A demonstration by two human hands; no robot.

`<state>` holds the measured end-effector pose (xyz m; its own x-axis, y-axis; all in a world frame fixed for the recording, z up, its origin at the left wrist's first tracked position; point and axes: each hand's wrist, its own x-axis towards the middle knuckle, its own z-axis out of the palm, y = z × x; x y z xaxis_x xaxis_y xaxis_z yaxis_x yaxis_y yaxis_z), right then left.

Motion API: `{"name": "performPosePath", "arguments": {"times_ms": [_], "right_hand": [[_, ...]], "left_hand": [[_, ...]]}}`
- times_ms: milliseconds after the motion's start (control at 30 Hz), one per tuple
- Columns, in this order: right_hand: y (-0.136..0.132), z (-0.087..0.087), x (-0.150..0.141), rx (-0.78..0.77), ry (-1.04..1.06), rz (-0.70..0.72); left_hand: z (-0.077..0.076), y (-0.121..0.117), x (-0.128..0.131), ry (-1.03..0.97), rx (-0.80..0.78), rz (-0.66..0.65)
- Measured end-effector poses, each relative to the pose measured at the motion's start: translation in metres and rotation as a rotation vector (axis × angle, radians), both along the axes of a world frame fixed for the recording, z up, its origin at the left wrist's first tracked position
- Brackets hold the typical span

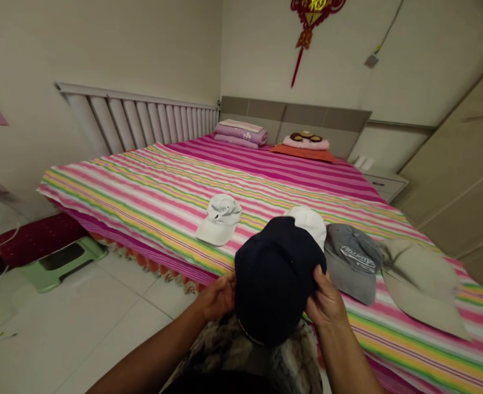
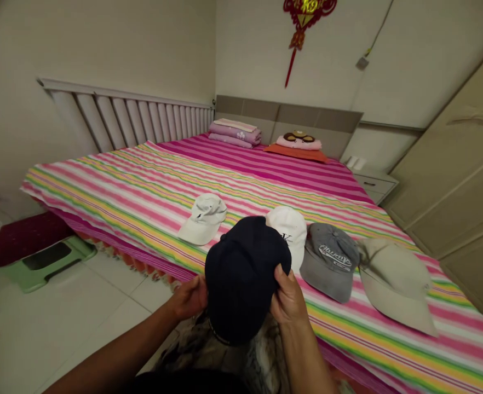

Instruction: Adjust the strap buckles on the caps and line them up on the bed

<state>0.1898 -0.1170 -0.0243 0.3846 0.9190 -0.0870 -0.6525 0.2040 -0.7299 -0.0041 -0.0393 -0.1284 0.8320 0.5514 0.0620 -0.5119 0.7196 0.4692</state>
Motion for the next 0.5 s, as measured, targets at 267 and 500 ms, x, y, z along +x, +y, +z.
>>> {"name": "performPosePath", "arguments": {"times_ms": [267,500], "right_hand": [[-0.014,-0.014,0.014,0.005,0.069,0.152],[-0.024,-0.017,0.026,-0.021,0.107,0.101]], "left_hand": [[0.038,0.036,0.028,-0.080,-0.037,-0.172],[0.055,0.029,0.028,-0.120,-0.076,-0.212]]}}
